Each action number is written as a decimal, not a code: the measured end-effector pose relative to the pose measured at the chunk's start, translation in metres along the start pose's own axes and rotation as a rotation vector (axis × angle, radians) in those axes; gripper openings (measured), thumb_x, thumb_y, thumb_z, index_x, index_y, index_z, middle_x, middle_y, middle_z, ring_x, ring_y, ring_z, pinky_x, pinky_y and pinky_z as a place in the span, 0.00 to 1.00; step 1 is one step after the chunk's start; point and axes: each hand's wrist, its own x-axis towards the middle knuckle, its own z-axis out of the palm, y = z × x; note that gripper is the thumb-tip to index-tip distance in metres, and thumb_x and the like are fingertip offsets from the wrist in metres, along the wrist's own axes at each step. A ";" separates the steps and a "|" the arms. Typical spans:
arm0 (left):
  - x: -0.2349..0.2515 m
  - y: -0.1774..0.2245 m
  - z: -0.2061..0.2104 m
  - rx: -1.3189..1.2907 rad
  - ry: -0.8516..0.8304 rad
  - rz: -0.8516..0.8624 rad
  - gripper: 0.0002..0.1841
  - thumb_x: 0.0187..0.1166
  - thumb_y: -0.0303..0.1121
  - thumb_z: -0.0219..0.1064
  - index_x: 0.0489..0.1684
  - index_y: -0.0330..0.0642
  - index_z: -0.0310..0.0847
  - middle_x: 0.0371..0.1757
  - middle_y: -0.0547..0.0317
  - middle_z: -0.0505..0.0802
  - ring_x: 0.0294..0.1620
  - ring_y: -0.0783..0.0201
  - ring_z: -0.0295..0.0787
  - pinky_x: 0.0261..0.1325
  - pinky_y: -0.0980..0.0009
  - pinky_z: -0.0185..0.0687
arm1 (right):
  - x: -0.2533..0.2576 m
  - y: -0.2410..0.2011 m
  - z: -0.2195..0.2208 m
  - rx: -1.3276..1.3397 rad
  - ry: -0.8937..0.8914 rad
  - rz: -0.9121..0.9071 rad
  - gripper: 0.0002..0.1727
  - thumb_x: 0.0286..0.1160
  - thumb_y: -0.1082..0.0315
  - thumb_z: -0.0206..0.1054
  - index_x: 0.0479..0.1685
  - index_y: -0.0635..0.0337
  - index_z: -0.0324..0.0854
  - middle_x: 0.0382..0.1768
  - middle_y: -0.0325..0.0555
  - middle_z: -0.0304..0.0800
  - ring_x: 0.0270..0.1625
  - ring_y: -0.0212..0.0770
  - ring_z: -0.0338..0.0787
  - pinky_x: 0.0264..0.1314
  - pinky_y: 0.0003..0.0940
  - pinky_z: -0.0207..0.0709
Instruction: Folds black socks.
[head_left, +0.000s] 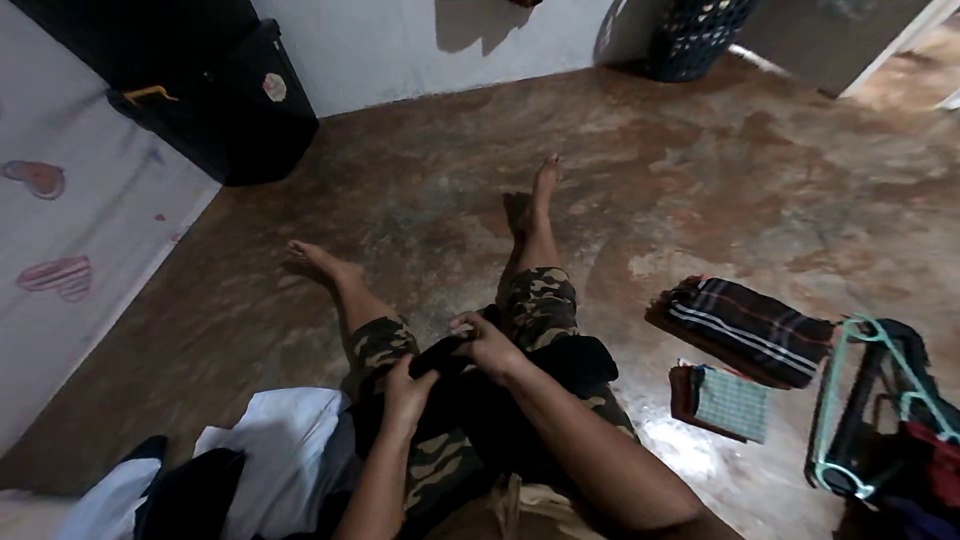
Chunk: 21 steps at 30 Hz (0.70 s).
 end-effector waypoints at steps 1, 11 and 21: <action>0.008 -0.006 -0.004 0.043 0.046 -0.002 0.19 0.73 0.20 0.69 0.63 0.28 0.79 0.61 0.38 0.87 0.63 0.53 0.85 0.67 0.54 0.81 | -0.005 -0.003 0.005 0.063 -0.097 0.002 0.27 0.74 0.78 0.69 0.72 0.62 0.66 0.44 0.50 0.87 0.41 0.38 0.88 0.49 0.38 0.84; 0.012 0.008 -0.005 0.405 0.084 0.003 0.13 0.77 0.26 0.70 0.56 0.28 0.85 0.58 0.35 0.90 0.65 0.45 0.87 0.73 0.46 0.77 | -0.007 -0.006 0.010 0.074 -0.133 -0.032 0.31 0.70 0.79 0.72 0.73 0.62 0.63 0.43 0.49 0.88 0.41 0.36 0.89 0.48 0.36 0.84; 0.016 0.017 -0.004 0.432 0.141 -0.039 0.13 0.77 0.25 0.69 0.56 0.32 0.88 0.59 0.36 0.91 0.66 0.44 0.86 0.73 0.44 0.76 | -0.008 -0.011 0.011 0.006 -0.073 -0.120 0.34 0.69 0.76 0.76 0.75 0.62 0.64 0.44 0.50 0.88 0.43 0.38 0.90 0.51 0.37 0.86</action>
